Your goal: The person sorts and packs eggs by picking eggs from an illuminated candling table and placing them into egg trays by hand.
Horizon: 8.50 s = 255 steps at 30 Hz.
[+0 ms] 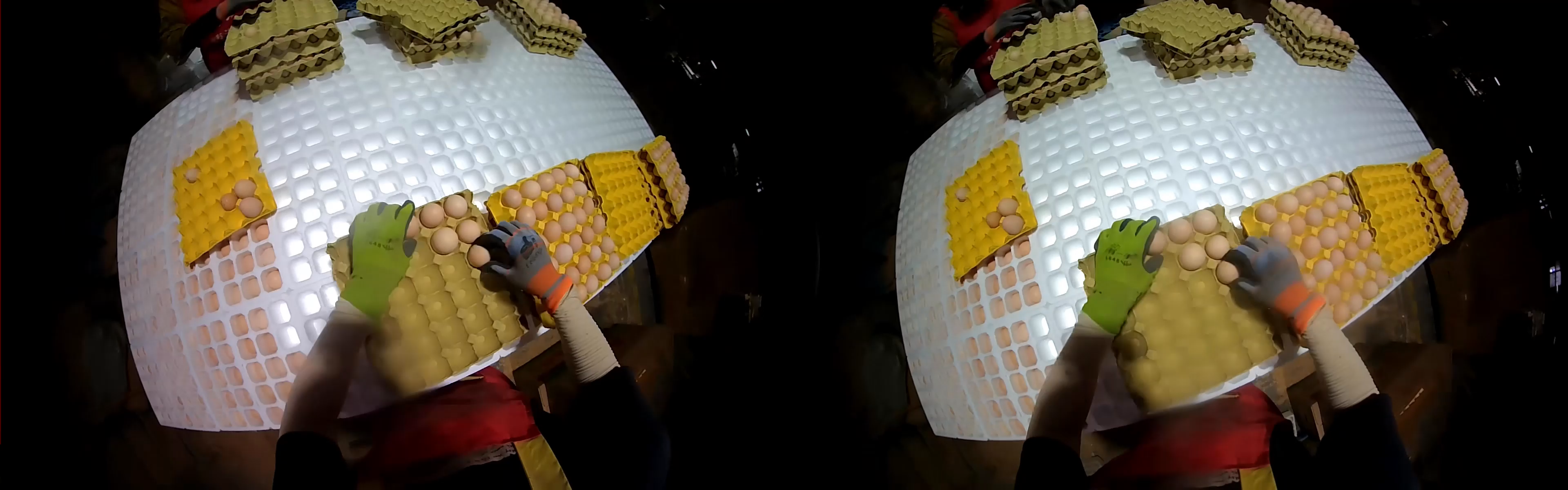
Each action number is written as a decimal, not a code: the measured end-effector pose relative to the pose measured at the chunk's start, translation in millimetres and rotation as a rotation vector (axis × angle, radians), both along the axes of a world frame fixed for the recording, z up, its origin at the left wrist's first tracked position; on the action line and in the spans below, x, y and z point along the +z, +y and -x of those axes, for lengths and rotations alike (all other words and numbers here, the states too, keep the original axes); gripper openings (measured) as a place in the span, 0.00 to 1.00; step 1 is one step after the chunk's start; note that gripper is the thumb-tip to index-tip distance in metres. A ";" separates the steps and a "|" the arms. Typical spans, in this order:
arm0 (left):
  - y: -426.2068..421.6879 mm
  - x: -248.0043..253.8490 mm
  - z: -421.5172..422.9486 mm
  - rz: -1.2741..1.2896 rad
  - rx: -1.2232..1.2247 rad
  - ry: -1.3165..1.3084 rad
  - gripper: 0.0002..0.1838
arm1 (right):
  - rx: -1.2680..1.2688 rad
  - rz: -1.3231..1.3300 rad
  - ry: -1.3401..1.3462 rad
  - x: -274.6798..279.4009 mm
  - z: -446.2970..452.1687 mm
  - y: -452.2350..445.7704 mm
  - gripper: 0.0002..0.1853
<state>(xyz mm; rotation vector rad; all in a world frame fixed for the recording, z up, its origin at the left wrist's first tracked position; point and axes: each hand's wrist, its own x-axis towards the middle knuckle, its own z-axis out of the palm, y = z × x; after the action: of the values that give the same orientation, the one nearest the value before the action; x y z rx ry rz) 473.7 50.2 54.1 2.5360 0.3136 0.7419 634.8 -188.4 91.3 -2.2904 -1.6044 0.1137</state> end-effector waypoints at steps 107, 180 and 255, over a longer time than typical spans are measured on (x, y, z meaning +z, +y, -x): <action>51.6 -95.6 212.2 -0.049 0.772 -0.217 0.15 | 1.051 0.189 0.166 -122.7 181.5 291.9 0.22; 97.0 -55.3 596.2 0.947 0.948 -0.313 0.31 | 0.047 -0.217 0.913 -10.6 81.3 96.4 0.22; -80.6 -56.3 246.9 0.415 0.885 -0.144 0.22 | 0.541 0.372 -0.037 -68.3 209.6 181.3 0.22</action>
<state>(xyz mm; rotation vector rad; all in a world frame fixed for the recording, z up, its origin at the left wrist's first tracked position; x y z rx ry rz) 226.8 -30.4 -2.1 1.8714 1.4200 1.0172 425.2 -7.1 23.0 -2.0353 -2.3491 0.5422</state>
